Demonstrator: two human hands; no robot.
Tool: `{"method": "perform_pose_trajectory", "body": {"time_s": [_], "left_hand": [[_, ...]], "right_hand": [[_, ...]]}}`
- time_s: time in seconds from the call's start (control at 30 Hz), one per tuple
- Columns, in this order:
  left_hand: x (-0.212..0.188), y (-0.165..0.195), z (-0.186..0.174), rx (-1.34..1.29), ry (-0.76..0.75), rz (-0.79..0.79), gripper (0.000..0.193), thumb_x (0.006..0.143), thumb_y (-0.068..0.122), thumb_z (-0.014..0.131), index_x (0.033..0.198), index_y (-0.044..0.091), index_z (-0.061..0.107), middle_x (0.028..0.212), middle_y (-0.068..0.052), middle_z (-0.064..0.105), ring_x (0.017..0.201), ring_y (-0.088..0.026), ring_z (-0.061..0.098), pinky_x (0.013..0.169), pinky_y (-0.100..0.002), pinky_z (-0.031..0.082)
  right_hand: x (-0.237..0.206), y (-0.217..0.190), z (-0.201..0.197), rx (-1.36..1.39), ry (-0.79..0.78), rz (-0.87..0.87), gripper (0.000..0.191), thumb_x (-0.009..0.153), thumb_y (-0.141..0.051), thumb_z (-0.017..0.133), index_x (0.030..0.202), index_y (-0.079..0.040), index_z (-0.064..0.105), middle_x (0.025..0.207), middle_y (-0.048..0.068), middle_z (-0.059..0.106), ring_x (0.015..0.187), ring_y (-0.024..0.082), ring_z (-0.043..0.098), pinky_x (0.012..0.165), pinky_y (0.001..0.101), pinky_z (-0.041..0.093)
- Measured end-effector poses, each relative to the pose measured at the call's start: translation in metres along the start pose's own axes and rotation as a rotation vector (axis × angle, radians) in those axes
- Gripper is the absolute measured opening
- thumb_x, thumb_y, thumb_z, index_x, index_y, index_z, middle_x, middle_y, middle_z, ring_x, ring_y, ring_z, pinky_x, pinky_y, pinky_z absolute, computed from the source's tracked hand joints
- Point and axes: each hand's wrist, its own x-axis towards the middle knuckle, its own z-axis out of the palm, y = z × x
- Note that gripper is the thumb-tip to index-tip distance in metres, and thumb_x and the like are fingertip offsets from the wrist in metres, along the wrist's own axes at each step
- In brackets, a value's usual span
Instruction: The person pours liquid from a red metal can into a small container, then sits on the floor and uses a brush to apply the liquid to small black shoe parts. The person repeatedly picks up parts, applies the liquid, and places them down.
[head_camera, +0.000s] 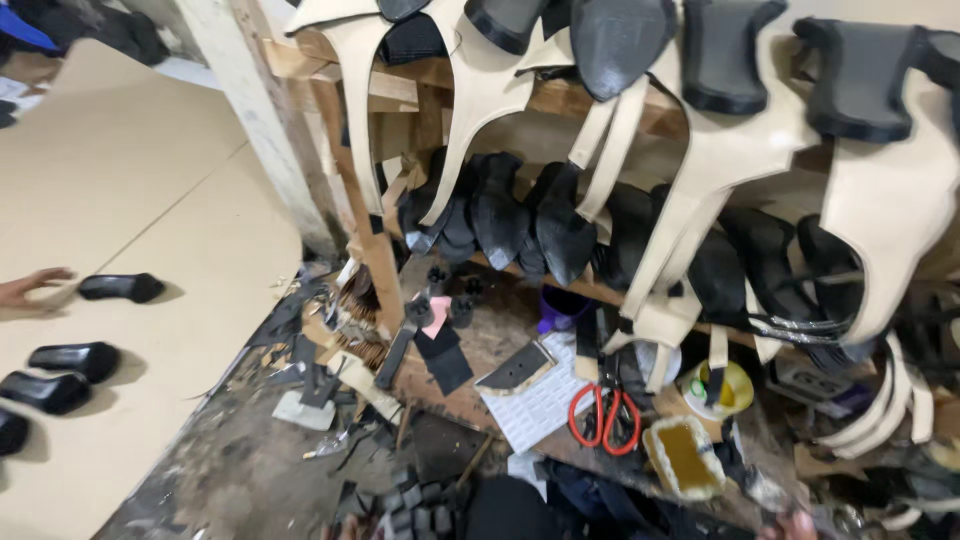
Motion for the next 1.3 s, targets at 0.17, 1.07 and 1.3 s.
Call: {"method": "perform_pose_trajectory", "body": {"time_s": [0.17, 1.07, 1.3], "left_hand": [[-0.060, 0.032, -0.048, -0.521, -0.121, 0.023, 0.048, 0.093, 0.014, 0.057, 0.137, 0.011, 0.040, 0.117, -0.019, 0.064, 0.097, -0.038, 0.072, 0.085, -0.052, 0.060], [-0.310, 0.031, 0.110, -0.627, -1.086, -0.567, 0.033, 0.091, 0.025, 0.072, 0.118, 0.011, 0.062, 0.119, -0.007, 0.067, 0.126, -0.033, 0.063, 0.108, -0.066, 0.046], [-0.313, 0.021, 0.127, -0.544, -1.068, -0.633, 0.033, 0.098, 0.025, 0.069, 0.124, 0.007, 0.061, 0.127, -0.016, 0.066, 0.123, -0.033, 0.059, 0.113, -0.052, 0.045]], "right_hand": [[-0.022, -0.014, 0.021, 0.292, -0.069, 0.106, 0.021, 0.113, -0.029, 0.058, 0.117, -0.009, 0.063, 0.105, 0.008, 0.066, 0.091, 0.020, 0.065, 0.079, 0.0384, 0.053], [-0.051, -0.122, 0.108, -0.938, -0.354, -0.878, 0.019, 0.092, -0.014, 0.069, 0.109, -0.009, 0.075, 0.104, 0.012, 0.070, 0.099, 0.033, 0.065, 0.088, 0.0447, 0.046], [-0.061, -0.129, 0.095, -1.096, -0.425, -0.932, 0.019, 0.085, -0.016, 0.073, 0.103, -0.014, 0.077, 0.097, 0.007, 0.071, 0.095, 0.030, 0.067, 0.082, 0.0451, 0.044]]}}
